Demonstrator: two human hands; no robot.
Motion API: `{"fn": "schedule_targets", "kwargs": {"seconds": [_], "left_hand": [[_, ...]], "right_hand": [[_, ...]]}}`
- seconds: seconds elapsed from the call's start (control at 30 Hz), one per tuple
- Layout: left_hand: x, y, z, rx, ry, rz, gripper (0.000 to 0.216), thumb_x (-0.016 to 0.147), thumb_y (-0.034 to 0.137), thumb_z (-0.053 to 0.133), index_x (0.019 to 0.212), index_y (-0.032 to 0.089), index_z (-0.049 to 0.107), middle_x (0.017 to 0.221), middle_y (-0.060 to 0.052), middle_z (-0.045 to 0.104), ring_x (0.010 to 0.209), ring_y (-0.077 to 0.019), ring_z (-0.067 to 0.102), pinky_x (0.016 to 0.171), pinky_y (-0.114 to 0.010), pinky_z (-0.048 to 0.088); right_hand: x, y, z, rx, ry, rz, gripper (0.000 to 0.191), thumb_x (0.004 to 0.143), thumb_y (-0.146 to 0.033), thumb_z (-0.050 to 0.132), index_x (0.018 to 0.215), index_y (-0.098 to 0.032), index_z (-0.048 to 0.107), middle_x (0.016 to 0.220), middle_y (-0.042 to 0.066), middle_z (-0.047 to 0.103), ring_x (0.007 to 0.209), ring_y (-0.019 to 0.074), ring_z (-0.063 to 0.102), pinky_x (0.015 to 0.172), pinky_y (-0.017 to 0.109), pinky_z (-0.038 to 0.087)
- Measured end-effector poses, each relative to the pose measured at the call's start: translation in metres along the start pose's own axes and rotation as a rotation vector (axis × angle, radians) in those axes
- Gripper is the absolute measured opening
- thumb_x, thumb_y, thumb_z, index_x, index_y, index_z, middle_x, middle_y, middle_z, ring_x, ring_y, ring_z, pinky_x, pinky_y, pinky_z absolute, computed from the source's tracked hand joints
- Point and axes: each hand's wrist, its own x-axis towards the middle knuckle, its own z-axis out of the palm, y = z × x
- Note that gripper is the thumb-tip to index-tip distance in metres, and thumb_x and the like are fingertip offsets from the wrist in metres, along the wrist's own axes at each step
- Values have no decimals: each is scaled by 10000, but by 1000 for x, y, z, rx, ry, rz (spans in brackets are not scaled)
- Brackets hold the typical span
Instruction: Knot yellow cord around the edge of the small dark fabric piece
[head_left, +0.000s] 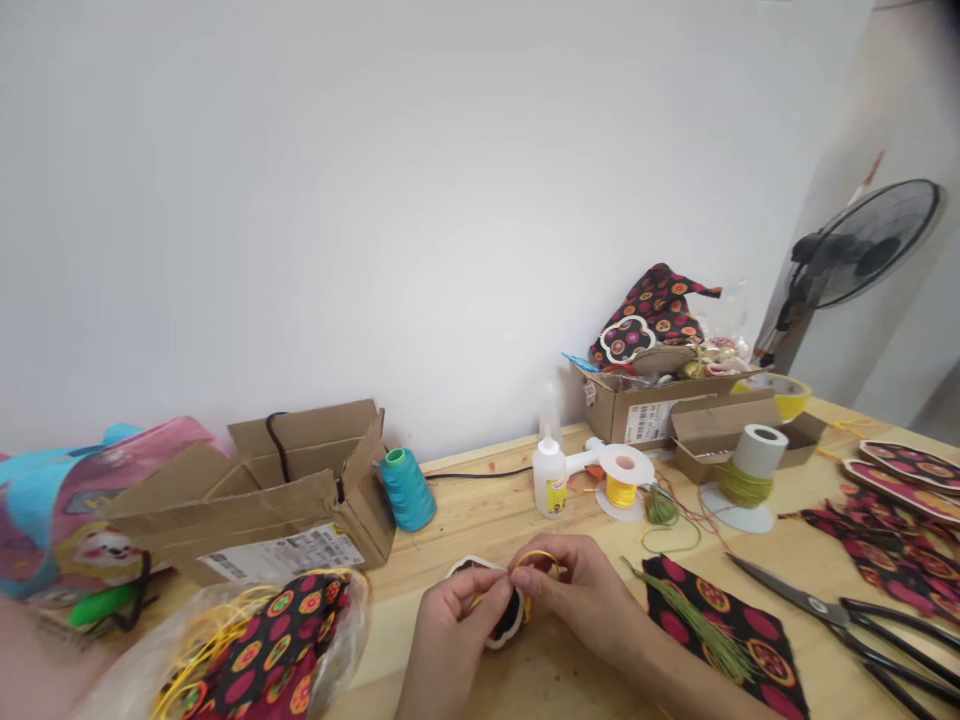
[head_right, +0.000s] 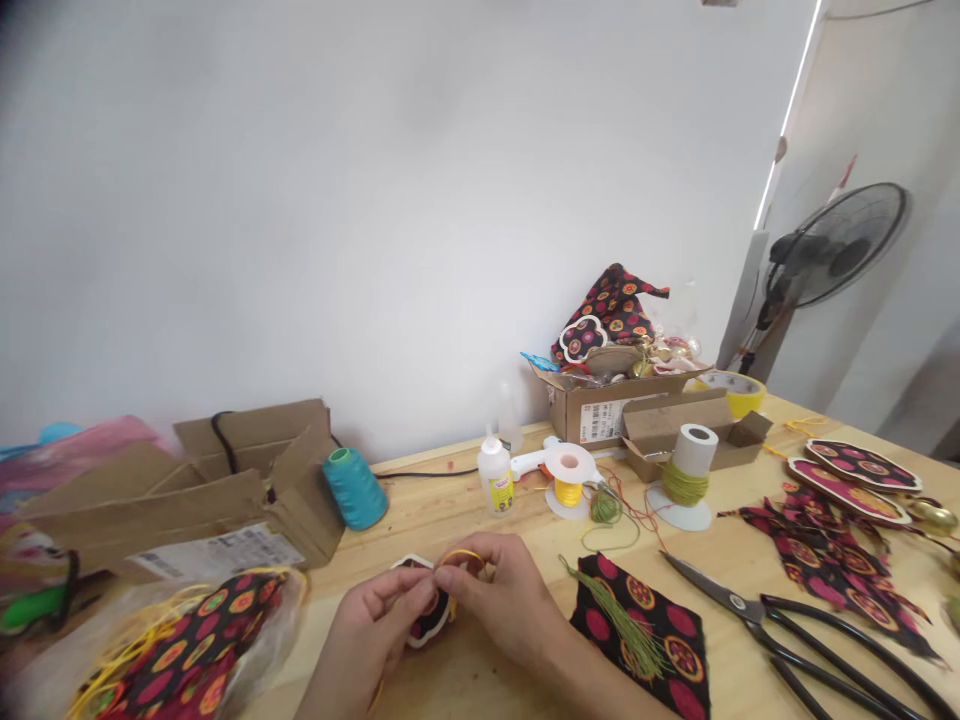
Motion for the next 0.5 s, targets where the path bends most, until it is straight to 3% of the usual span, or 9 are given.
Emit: {"fn": "schedule_targets", "kwargs": {"seconds": [0.13, 0.5], "left_hand": [[-2, 3, 2, 8, -10, -22, 150, 569, 285, 666, 600, 139, 684, 408, 40, 578, 354, -28, 400, 389, -136, 304], [0, 0, 1, 49, 41, -14, 179, 533, 295, 684, 570, 120, 685, 433, 16, 605, 389, -53, 437, 389, -142, 308]], "right_hand": [[0, 0, 0, -73, 26, 0, 170, 690, -266, 559, 601, -125, 592, 546, -21, 516, 541, 104, 439, 526, 209, 340], [1, 2, 1, -62, 52, 53, 203, 667, -310, 563, 576, -129, 558, 532, -31, 458, 525, 99, 385, 512, 209, 307]]}}
